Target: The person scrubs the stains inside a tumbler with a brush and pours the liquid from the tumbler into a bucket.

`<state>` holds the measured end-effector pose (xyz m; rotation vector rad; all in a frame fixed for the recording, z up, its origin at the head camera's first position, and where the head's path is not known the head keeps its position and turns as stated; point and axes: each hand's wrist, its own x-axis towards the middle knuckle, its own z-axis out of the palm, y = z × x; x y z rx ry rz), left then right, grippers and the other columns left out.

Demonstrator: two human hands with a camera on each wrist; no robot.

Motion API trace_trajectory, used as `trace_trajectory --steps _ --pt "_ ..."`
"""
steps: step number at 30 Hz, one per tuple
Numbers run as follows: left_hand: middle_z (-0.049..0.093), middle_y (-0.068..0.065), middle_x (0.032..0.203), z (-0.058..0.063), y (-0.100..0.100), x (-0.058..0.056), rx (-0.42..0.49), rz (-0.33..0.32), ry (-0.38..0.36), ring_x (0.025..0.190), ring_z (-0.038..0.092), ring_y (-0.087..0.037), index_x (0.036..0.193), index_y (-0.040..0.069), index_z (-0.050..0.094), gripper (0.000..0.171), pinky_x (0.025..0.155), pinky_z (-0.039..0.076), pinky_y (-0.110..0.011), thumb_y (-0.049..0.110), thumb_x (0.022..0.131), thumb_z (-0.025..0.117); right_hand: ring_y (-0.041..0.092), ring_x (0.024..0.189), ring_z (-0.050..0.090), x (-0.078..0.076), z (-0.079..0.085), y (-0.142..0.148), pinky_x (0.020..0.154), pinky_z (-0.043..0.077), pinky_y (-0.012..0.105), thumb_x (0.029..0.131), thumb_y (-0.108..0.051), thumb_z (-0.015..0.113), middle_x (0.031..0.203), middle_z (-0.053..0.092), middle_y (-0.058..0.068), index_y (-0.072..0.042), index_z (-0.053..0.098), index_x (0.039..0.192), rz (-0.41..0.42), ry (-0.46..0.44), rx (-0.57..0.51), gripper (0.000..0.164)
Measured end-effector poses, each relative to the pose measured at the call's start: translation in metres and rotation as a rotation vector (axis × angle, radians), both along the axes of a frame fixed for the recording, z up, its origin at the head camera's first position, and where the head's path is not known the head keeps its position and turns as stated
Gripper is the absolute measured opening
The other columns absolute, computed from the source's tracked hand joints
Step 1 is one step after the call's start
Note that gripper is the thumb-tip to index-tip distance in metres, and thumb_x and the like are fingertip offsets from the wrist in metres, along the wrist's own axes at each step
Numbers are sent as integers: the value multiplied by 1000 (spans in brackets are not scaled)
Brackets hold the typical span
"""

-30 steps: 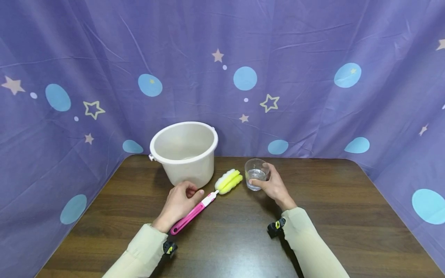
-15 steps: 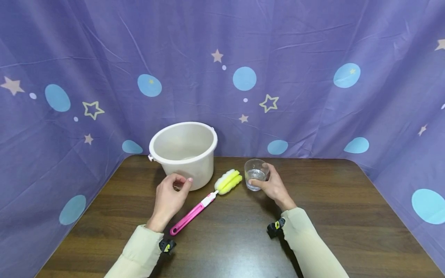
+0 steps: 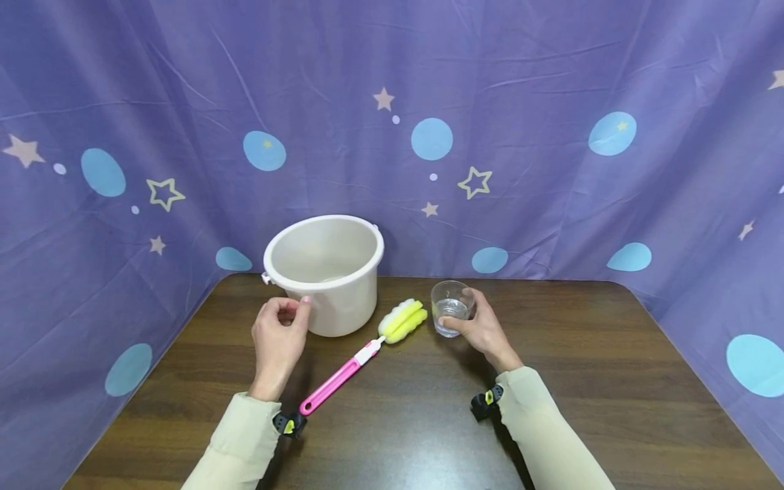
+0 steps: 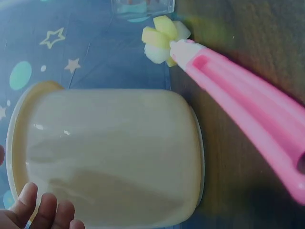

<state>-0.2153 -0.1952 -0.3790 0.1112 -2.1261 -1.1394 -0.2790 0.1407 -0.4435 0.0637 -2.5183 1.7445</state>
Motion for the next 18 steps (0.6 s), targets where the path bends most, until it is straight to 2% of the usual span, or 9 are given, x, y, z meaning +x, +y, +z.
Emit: trace_trajectory --steps 4,13,18 --pt "60 -13 80 -2 -3 -4 20 31 0 74 56 -24 84 0 62 26 68 40 -29 25 87 67 33 114 51 -1 -1 0 98 39 44 70 -27 85 130 49 19 -6 34 141 -1 -3 1 90" --pt "57 -13 90 -7 -4 -13 113 106 53 77 56 -21 95 -3 61 32 70 43 -26 28 88 66 32 114 50 -1 -1 0 98 39 44 69 -27 85 130 49 18 -7 35 141 -4 -8 -2 89" --pt "58 -14 93 -7 -5 -18 150 127 32 79 57 -23 98 -3 61 39 76 41 -29 34 88 66 33 114 50 -1 -1 0 98 39 44 70 -27 85 131 49 19 -6 35 141 -1 -7 0 90"
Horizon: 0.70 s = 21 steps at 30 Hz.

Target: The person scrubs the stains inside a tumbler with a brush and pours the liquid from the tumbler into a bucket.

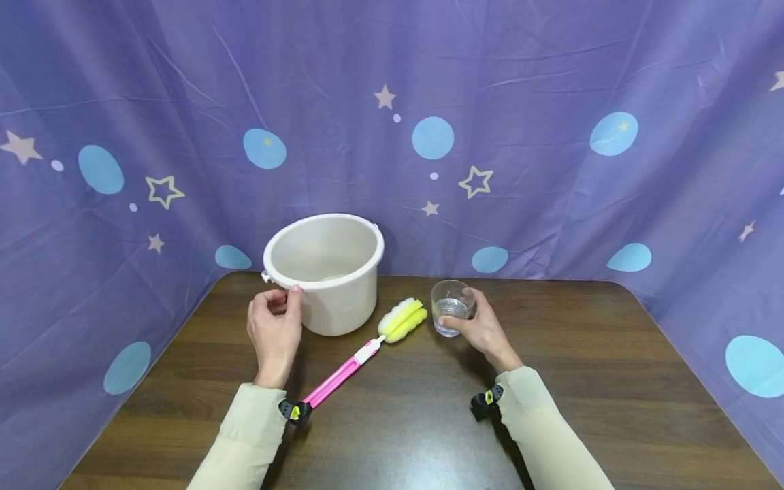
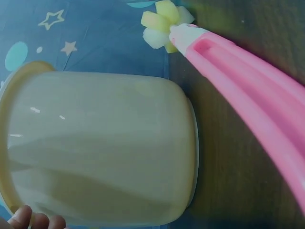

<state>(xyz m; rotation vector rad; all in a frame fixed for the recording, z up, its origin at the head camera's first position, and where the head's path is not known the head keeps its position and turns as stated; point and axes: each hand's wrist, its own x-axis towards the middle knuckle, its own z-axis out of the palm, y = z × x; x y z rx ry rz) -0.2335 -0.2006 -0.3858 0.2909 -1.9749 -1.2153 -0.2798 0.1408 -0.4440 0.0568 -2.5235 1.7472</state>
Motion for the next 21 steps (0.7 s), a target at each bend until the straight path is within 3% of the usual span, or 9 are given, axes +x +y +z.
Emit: trace_trajectory --steps 5,12,21 --pt "58 -14 94 5 0 -3 40 -3 -70 82 56 -22 100 -3 60 49 78 40 -28 44 88 64 32 113 51 0 0 0 97 40 43 69 -26 85 130 49 19 -6 35 141 3 6 -15 89" --pt "60 -18 104 15 0 -2 85 -40 -118 91 59 -28 111 -4 59 55 81 40 -30 44 86 67 32 113 51 0 -1 0 96 40 44 70 -26 85 129 49 19 -6 34 141 5 4 -10 90" --pt "59 -21 117 14 -3 -3 108 -94 -182 105 59 -33 122 -2 57 63 92 43 -42 50 87 63 31 108 52 -1 0 0 91 42 42 69 -26 86 125 52 18 -7 36 140 -7 -6 4 89"
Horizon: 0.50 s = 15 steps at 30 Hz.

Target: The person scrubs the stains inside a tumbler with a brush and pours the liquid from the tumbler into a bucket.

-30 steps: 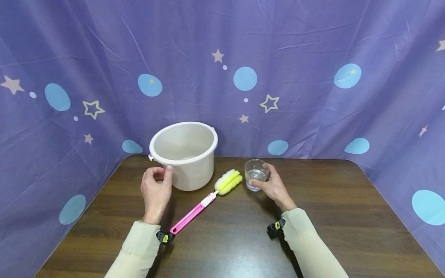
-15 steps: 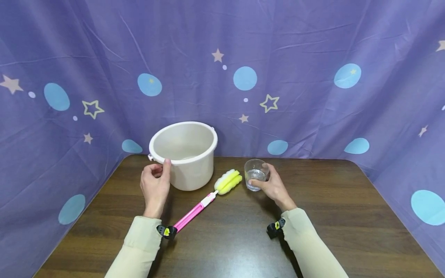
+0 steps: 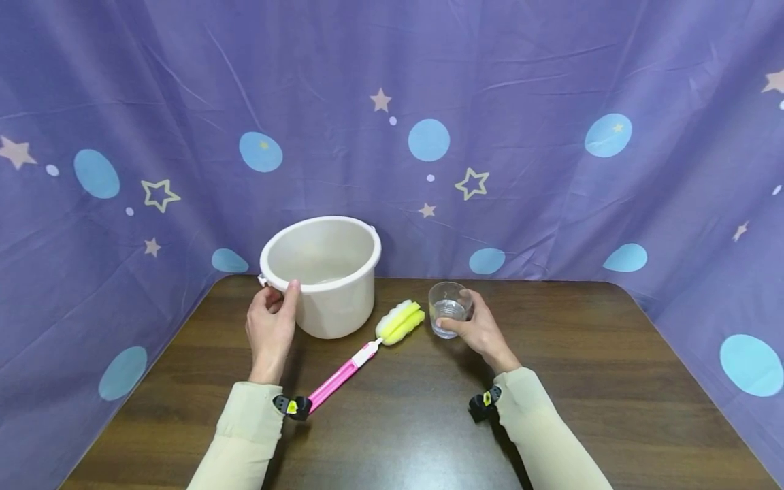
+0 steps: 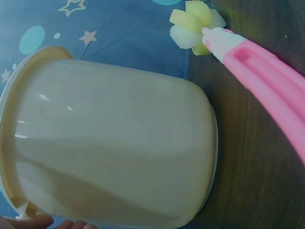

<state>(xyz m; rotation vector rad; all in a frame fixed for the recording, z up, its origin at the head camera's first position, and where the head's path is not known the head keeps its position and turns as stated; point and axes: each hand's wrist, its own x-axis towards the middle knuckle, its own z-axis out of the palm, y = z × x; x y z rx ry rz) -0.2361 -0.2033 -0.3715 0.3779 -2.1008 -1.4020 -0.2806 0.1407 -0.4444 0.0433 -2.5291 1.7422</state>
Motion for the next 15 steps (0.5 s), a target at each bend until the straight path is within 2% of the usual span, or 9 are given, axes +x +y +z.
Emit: trace_trajectory --steps 7,15 --pt "59 -20 122 -3 0 -1 29 -23 -23 110 58 -33 124 2 57 62 95 42 -43 52 88 60 32 112 52 0 2 0 95 41 43 69 -25 85 129 50 18 -7 35 141 4 1 3 90" --pt "55 -22 129 -6 4 -2 81 -35 -32 117 54 -35 131 2 53 67 100 39 -44 52 88 60 33 119 47 2 4 -1 102 36 45 67 -22 87 135 45 18 -5 33 142 6 -20 -52 93"
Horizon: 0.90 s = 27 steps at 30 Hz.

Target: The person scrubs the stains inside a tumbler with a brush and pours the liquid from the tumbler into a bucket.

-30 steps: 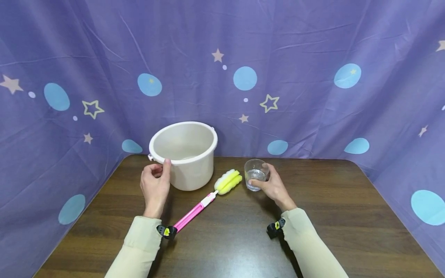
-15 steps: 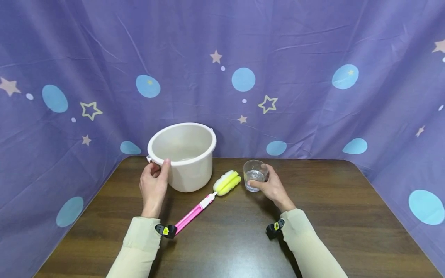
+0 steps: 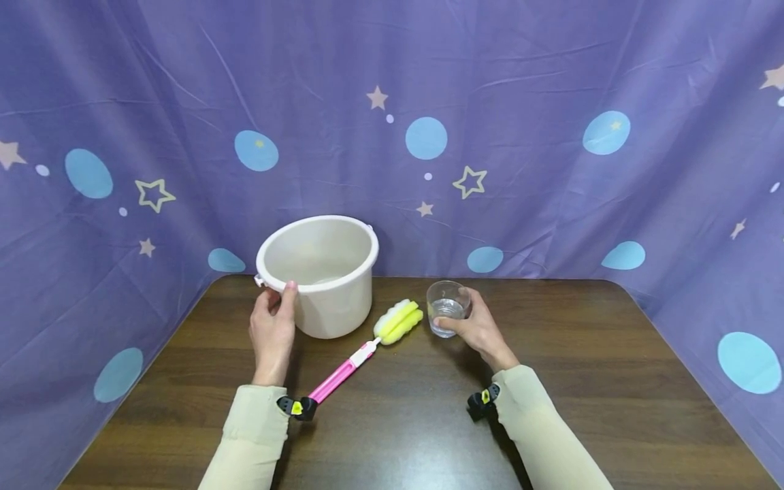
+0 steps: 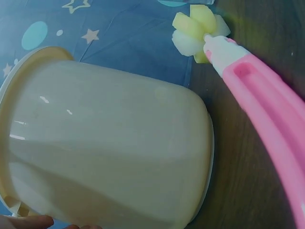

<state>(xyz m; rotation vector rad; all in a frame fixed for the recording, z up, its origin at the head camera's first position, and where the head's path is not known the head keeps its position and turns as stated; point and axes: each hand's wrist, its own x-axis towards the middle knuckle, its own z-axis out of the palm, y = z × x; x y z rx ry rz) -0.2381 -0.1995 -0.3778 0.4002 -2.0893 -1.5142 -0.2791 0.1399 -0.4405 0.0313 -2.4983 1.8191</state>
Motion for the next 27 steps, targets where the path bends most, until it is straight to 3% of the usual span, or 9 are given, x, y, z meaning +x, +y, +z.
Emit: trace_trajectory --steps 6,15,27 --pt "54 -21 130 -2 3 -2 40 -7 37 120 52 -33 131 1 52 63 102 38 -43 47 89 60 33 122 45 -1 -3 0 104 34 46 66 -21 88 137 43 18 -4 30 143 9 1 -7 98" --pt "54 -18 131 -4 4 -4 126 -8 114 119 49 -30 131 0 53 57 103 37 -43 38 90 63 31 118 49 -1 -3 -2 100 38 44 66 -23 87 132 48 15 -7 36 140 -24 20 14 92" --pt "51 -19 135 -3 4 -6 163 -20 123 123 48 -32 134 0 50 59 104 37 -42 36 89 65 30 115 52 -2 -3 -3 99 41 43 66 -21 87 132 50 14 -7 38 139 -30 42 8 89"
